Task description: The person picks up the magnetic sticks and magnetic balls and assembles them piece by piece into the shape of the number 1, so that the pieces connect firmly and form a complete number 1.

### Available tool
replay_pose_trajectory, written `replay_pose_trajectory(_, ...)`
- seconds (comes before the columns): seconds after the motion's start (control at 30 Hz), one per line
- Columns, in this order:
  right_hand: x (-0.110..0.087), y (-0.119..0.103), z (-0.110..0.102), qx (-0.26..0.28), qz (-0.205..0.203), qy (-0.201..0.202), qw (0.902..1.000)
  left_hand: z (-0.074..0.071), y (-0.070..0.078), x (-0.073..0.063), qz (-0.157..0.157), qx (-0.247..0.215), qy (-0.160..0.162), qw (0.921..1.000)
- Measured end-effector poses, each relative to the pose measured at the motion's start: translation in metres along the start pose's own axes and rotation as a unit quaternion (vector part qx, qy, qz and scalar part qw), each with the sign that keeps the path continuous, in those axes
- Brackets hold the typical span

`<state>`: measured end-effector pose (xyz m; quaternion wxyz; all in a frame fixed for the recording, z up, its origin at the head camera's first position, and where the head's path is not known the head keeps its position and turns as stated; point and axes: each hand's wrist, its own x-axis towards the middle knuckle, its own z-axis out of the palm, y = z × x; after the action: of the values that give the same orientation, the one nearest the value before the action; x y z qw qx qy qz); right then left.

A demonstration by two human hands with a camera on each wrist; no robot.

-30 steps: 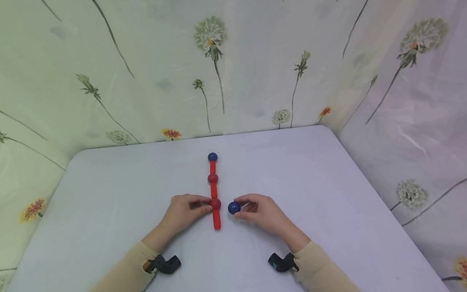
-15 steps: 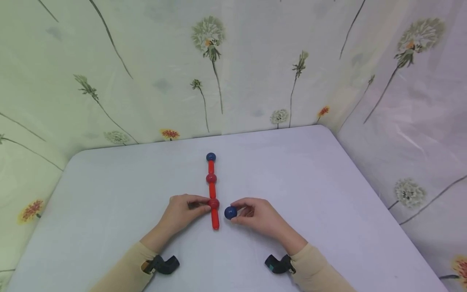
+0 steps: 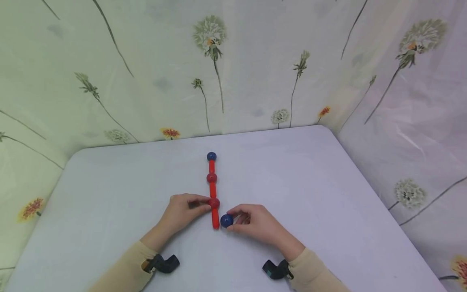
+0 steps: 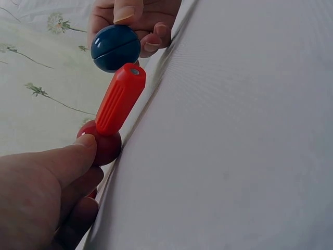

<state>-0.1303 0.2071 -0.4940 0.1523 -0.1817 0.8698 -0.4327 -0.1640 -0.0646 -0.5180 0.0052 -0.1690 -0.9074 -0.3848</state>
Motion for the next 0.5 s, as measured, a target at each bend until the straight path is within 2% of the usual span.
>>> replay_pose_trajectory(0.5,-0.0013,-0.0016,0.0011,0.005,-0.023,-0.010,0.9997,0.0010,0.0003,0.0022,0.000,-0.001,0.014,0.9999)
